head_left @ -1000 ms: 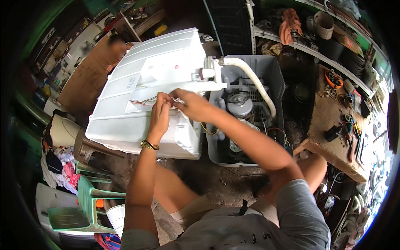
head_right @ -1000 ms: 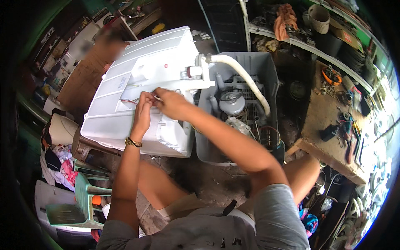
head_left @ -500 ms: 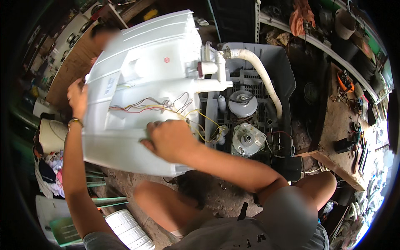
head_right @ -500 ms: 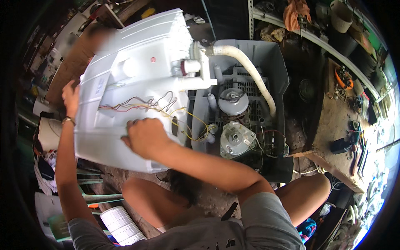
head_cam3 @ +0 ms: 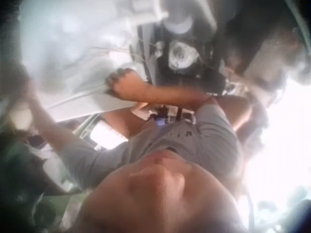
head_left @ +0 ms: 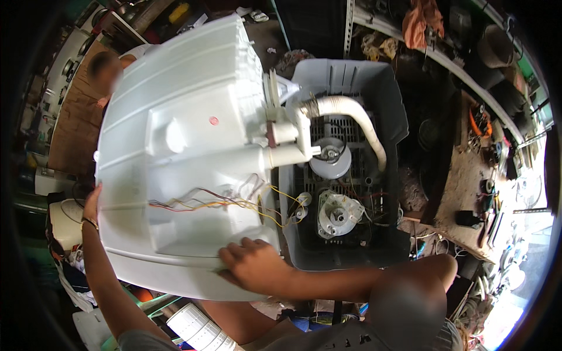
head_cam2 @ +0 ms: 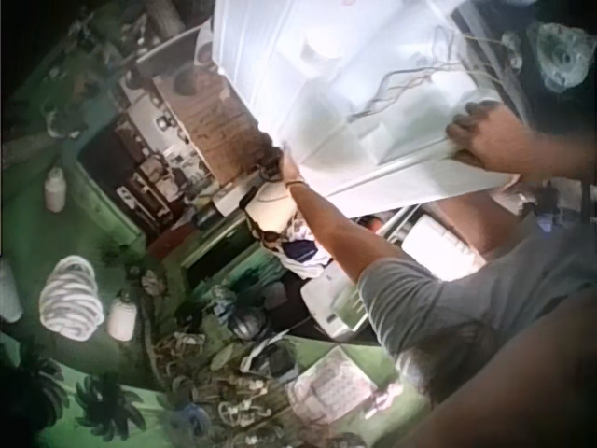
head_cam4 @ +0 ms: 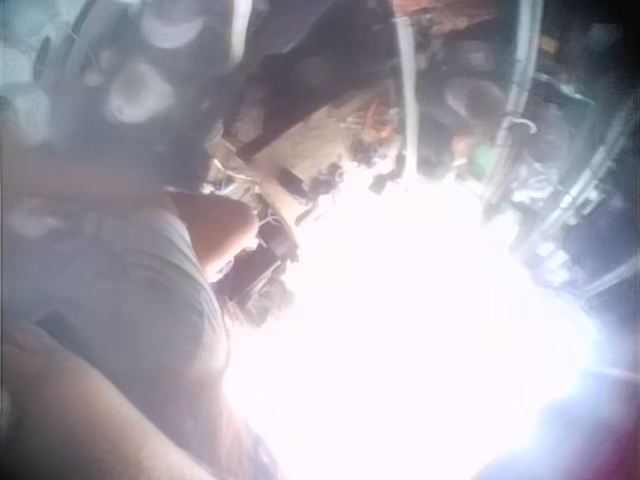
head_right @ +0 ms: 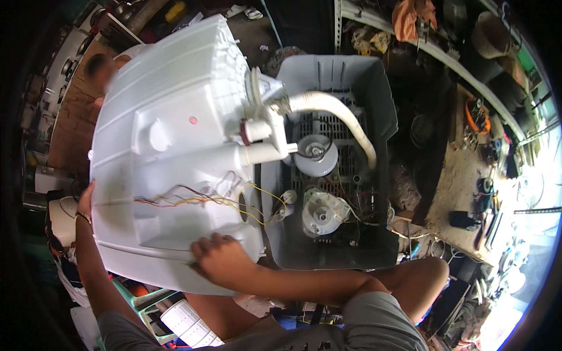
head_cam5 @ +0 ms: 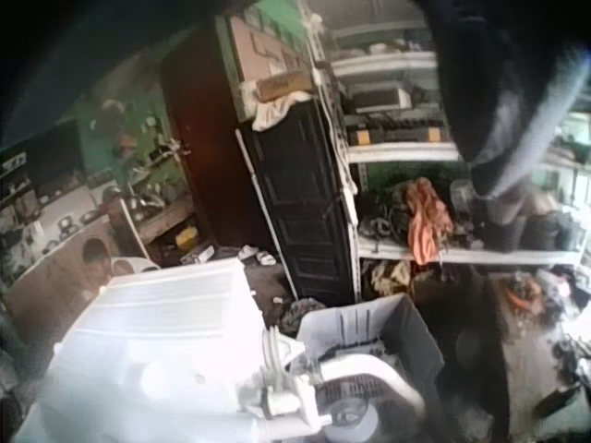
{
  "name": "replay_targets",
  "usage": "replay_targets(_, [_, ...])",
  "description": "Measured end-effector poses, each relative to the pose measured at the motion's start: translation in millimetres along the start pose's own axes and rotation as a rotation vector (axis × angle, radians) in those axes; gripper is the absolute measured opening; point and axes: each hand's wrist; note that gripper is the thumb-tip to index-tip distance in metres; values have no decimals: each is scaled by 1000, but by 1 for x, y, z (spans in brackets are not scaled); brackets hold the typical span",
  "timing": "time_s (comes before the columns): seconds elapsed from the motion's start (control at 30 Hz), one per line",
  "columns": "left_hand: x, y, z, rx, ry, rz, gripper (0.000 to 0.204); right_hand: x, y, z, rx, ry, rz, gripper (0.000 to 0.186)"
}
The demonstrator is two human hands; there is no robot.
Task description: The person disassembles a washing machine, wipes a circular component with a blue cloth, and applies tape to a set of wires.
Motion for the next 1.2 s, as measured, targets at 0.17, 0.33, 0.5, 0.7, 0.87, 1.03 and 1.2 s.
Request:
replay_targets(0.17, [13, -18, 37, 73, -83, 90, 39, 0, -3, 24, 81, -168, -49, 33])
replay_targets(0.33, [37, -26, 39, 93, -70, 39, 36, -6, -23, 36, 234, -260, -217, 31])
replay_targets(0.5, [60, -4, 43, 248, -142, 104, 33, -22, -49, 37, 347, -130, -378, 19])
replay_targets(0.7, [136, 53, 34, 248, -194, 128, 39, 15, -48, 58, 369, -17, -342, 18])
replay_targets(0.87, [215, 110, 21, 147, -128, 57, 35, 62, -49, 90, 332, 15, -400, 16])
replay_targets(1.03, [311, 174, -14, 88, -203, -3, 41, 115, -43, 132, 313, 61, -468, 14])
replay_targets(1.2, [402, 242, -75, -143, -217, -134, 33, 161, -39, 164, 254, 97, -667, 13])
Point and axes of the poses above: each hand's wrist, its own x-axis away from the middle knuckle, its own z-axis out of the back of the hand, y = z × x, and after that the axes turned 2 degrees about y, right-handed
